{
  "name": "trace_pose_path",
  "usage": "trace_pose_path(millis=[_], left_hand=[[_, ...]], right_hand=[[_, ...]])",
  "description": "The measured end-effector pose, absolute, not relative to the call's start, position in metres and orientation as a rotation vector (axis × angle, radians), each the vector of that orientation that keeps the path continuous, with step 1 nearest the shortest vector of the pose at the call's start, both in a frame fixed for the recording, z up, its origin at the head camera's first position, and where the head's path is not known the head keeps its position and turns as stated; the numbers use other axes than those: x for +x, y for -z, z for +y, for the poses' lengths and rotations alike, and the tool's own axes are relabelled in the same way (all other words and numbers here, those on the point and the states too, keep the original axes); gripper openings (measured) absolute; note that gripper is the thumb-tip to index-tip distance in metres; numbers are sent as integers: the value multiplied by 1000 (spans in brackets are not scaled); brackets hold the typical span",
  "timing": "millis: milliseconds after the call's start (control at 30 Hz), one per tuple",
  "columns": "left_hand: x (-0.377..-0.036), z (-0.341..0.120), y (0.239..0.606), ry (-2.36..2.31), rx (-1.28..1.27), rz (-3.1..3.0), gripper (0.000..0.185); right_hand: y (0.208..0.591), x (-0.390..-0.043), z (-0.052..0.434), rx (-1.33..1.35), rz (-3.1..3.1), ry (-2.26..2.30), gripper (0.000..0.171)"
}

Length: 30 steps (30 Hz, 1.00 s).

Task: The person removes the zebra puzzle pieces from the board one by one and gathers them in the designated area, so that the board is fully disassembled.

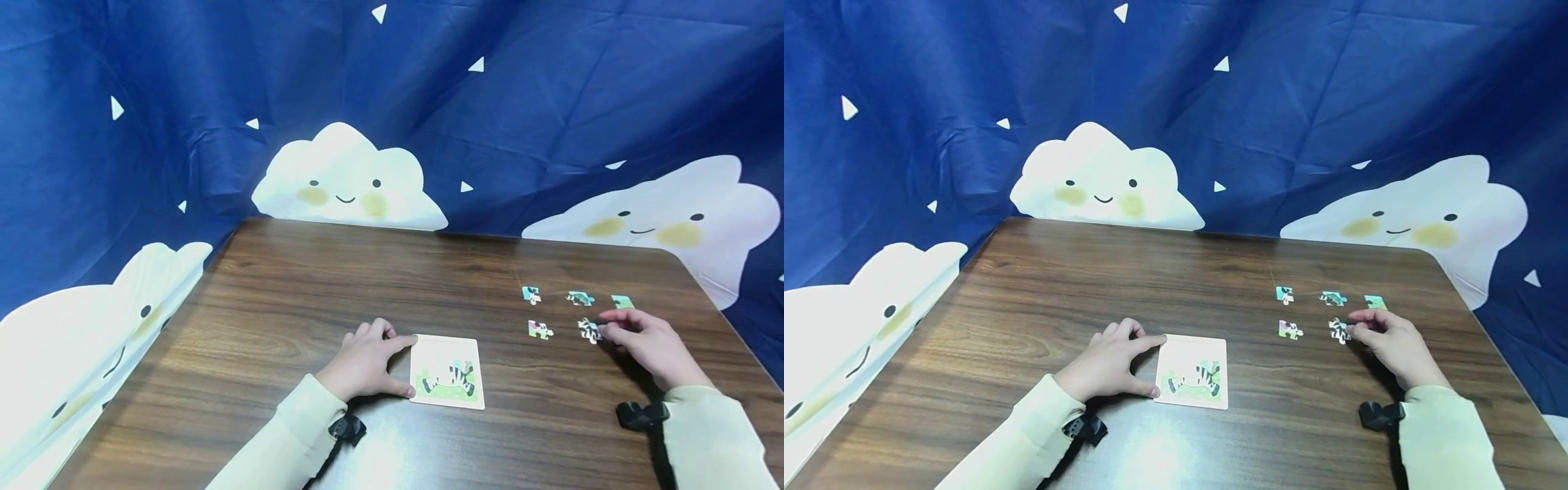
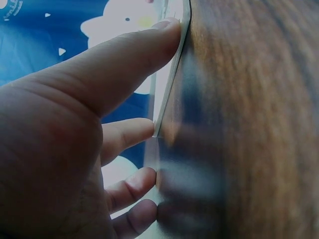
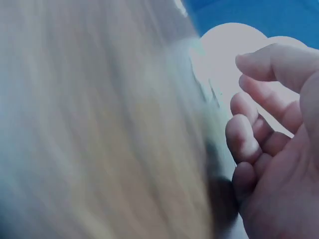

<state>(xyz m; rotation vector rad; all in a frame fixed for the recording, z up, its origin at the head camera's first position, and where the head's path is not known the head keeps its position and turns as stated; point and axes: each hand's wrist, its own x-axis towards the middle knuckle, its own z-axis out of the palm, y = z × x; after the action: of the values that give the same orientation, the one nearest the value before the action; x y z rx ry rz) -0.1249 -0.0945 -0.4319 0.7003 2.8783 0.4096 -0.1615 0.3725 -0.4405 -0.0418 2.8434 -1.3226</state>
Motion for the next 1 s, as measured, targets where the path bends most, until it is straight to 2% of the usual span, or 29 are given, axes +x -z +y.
trace_pose_path(millis=[167, 300, 600, 1000], left_hand=[[-124, -94, 433, -398, 701, 2884, 86], [-126, -92, 433, -395, 730, 2885, 85], [-125, -97, 434, -408, 683, 2873, 86], [-125, -95, 433, -421, 701, 2872, 85]], right_hand=[[445, -156, 366, 92, 2757, 1563, 36], [440, -151, 359, 142, 2800, 1564, 35], [426, -151, 280, -258, 2922, 1306, 28], [436, -139, 210, -506, 2699, 1288, 16]])
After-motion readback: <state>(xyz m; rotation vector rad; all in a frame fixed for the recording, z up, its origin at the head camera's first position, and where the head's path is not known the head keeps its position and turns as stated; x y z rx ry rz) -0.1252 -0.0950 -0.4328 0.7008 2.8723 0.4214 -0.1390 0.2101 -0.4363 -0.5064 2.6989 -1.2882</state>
